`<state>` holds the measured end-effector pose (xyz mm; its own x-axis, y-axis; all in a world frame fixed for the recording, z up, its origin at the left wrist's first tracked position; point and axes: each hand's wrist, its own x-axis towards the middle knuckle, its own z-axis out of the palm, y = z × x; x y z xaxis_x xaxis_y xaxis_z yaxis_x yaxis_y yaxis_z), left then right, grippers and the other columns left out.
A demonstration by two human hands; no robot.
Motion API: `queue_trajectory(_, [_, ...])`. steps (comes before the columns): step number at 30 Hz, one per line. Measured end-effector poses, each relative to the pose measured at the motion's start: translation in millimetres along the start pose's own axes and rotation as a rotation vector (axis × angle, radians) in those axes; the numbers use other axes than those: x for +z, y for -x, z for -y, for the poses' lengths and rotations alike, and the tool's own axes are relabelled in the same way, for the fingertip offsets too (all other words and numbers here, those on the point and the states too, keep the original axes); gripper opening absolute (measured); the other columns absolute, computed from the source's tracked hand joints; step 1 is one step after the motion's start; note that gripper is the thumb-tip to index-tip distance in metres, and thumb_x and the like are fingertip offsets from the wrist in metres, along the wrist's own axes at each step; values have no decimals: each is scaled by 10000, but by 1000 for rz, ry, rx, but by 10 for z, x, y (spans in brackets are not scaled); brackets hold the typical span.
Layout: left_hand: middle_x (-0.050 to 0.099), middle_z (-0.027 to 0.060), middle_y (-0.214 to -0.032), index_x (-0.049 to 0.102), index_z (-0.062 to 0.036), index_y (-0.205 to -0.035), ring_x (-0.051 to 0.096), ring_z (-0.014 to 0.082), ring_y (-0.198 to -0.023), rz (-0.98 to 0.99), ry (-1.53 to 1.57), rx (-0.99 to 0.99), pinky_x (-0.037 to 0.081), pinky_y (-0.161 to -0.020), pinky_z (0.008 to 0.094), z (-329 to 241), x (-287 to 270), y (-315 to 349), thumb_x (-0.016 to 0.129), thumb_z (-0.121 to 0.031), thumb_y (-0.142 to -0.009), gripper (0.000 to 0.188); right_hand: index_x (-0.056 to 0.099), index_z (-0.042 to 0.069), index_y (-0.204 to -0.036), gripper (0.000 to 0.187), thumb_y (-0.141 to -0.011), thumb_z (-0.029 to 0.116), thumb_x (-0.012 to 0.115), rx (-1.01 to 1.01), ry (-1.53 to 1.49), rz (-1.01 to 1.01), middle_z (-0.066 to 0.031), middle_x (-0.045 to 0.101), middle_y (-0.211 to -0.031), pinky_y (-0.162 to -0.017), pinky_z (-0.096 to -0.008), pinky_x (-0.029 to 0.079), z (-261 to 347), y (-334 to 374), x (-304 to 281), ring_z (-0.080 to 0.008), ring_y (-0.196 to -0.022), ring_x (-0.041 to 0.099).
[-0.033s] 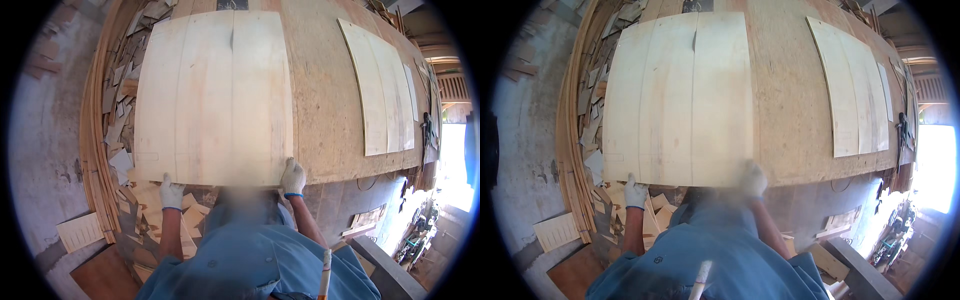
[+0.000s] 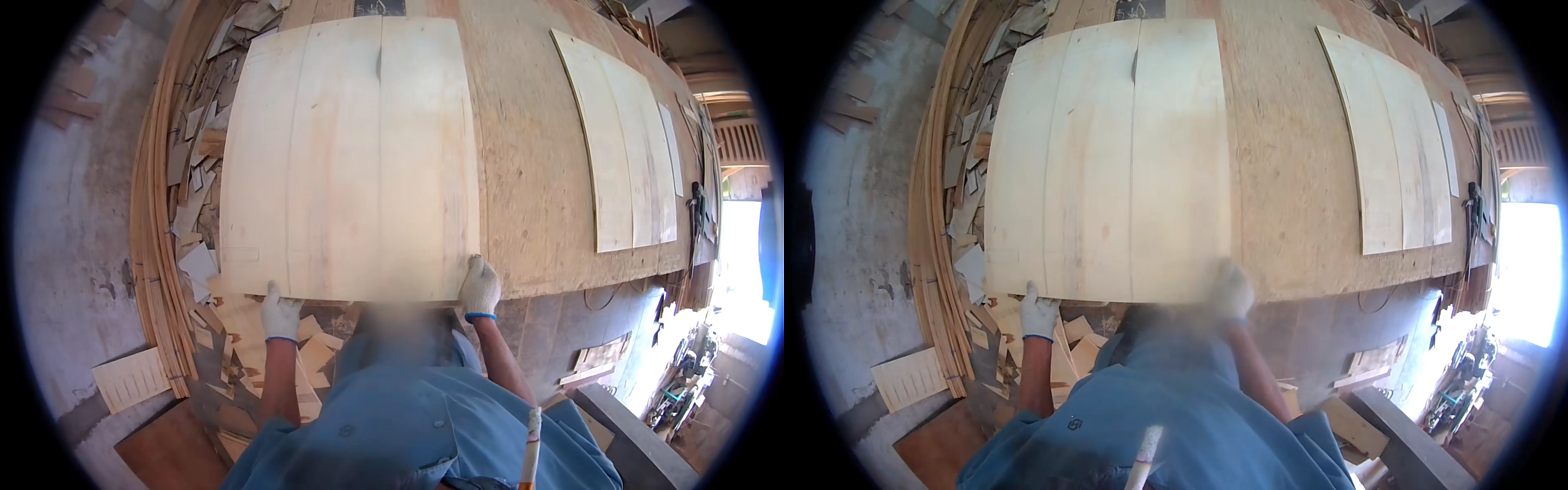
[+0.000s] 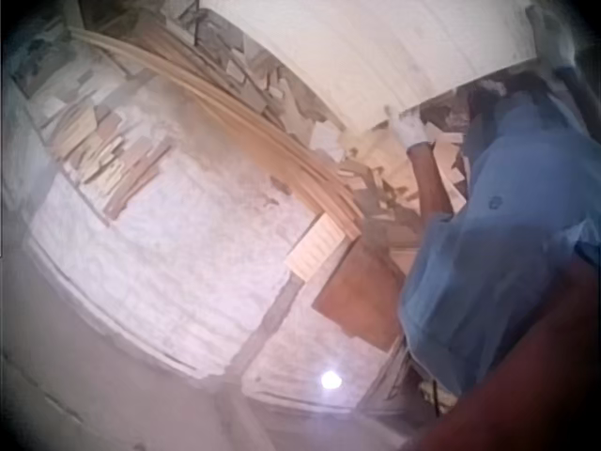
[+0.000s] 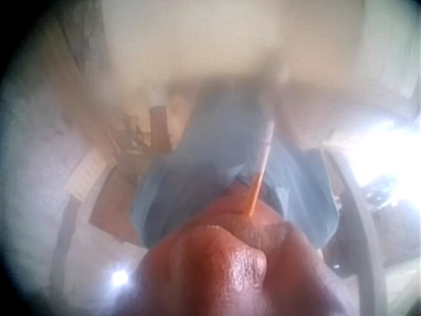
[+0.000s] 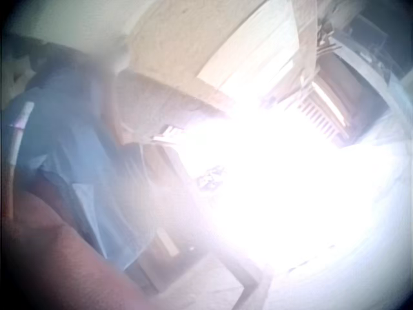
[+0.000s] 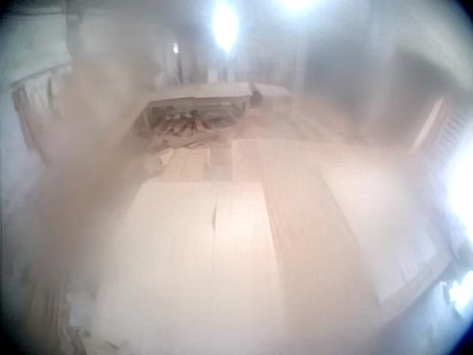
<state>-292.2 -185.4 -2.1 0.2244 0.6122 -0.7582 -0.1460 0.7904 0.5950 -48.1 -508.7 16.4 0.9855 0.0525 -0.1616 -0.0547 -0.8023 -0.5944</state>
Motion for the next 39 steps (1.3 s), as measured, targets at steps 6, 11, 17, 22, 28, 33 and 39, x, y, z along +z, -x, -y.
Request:
queue_trajectory(6, [521,129,-1322,445,-95,-1343,516,288,-1195,60,4,48,423,-969,489,116,-104,-180,631,-369,-935,526,565,114,-1088,205,-927,191,463,-206,345,122,-161,653,-1013,-773,-498,508,-348,-87,149,-386,-925,635])
queue_trajectory(11, [556,122,-1274,463,-93,-1323,556,283,-1134,57,-4,97,452,-922,493,9,20,-54,634,-348,-939,492,578,88,-1037,185,-920,177,465,-167,276,125,-200,662,-925,-755,-504,511,-98,-99,5,-404,-883,641])
queue_trajectory(17, [566,111,-1261,490,-120,-1316,557,260,-1115,27,10,58,488,-890,441,200,-454,122,629,-365,-939,471,583,83,-976,160,-915,188,478,-180,320,129,-191,659,-888,-756,-506,509,-484,284,10,-397,-858,646])
queue_trajectory(22, [521,130,-1330,466,-96,-1349,519,281,-1199,-29,31,18,436,-977,474,329,-814,441,600,-356,-959,488,568,80,-969,134,-905,167,489,-90,230,180,-182,642,-891,-737,-510,493,-734,747,-63,-389,-866,630])
queue_trajectory(28, [544,126,-1296,469,-89,-1338,533,271,-1179,110,-11,41,455,-961,468,160,-587,375,616,-363,-951,497,567,77,-975,141,-923,160,465,-111,159,145,-192,637,-925,-752,-509,485,-607,561,5,-396,-892,616])
queue_trajectory(33, [560,121,-1257,479,-91,-1315,553,262,-1142,140,14,63,474,-936,460,100,-419,118,619,-374,-949,483,582,56,-1025,291,-973,262,384,-59,235,177,-215,645,-1034,-804,-503,482,-222,323,-61,-413,-969,611])
queue_trajectory(39, [559,130,-1260,482,-79,-1307,549,288,-1145,185,23,93,467,-947,484,-47,-92,9,628,-327,-948,460,613,1,-1007,426,-987,356,378,-55,149,113,-266,642,-981,-783,-524,472,-100,-16,29,-436,-943,616])
